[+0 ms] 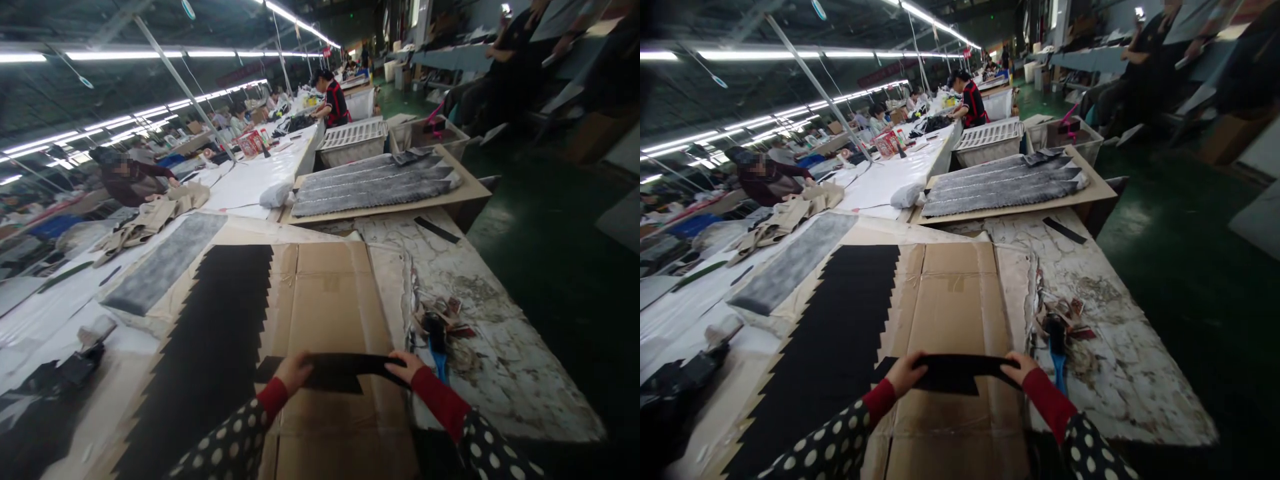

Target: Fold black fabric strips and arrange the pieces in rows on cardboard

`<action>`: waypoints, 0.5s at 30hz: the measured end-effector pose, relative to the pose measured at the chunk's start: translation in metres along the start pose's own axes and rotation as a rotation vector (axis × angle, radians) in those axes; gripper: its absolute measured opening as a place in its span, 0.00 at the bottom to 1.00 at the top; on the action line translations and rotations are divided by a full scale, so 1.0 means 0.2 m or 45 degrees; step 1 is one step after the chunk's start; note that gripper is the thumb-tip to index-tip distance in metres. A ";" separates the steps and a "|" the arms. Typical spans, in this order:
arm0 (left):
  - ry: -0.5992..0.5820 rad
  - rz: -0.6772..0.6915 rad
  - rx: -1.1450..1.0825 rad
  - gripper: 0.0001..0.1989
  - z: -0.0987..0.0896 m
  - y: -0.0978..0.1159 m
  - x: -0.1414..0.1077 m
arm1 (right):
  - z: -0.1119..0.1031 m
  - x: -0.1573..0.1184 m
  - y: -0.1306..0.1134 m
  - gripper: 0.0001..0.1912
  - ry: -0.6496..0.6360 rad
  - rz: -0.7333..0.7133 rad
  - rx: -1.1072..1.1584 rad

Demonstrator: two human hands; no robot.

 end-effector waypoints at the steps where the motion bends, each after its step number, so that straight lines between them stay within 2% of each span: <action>1: 0.067 -0.022 -0.090 0.12 -0.04 0.01 0.10 | -0.03 0.09 -0.04 0.13 0.057 0.003 0.051; 4: 0.154 -0.008 -0.184 0.11 -0.14 0.03 0.41 | -0.11 0.38 -0.17 0.15 0.180 -0.054 0.227; 7: 0.219 0.012 -0.195 0.12 -0.23 0.01 0.70 | -0.13 0.66 -0.28 0.16 0.321 -0.095 0.339; 10: 0.306 0.022 -0.160 0.13 -0.32 -0.03 0.97 | -0.11 0.94 -0.37 0.15 0.469 -0.062 0.324; 15: 0.473 0.024 -0.048 0.15 -0.46 -0.11 1.37 | -0.04 1.36 -0.52 0.17 0.583 -0.046 0.203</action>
Point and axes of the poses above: each hand's wrist, its own x-axis towards the middle knuckle, its own z-axis out of the palm, y = z × x, the point moved 3 cm from there along x, towards the middle knuckle, and after that the axes turned 12 degrees about y, right-handed, at the moved point
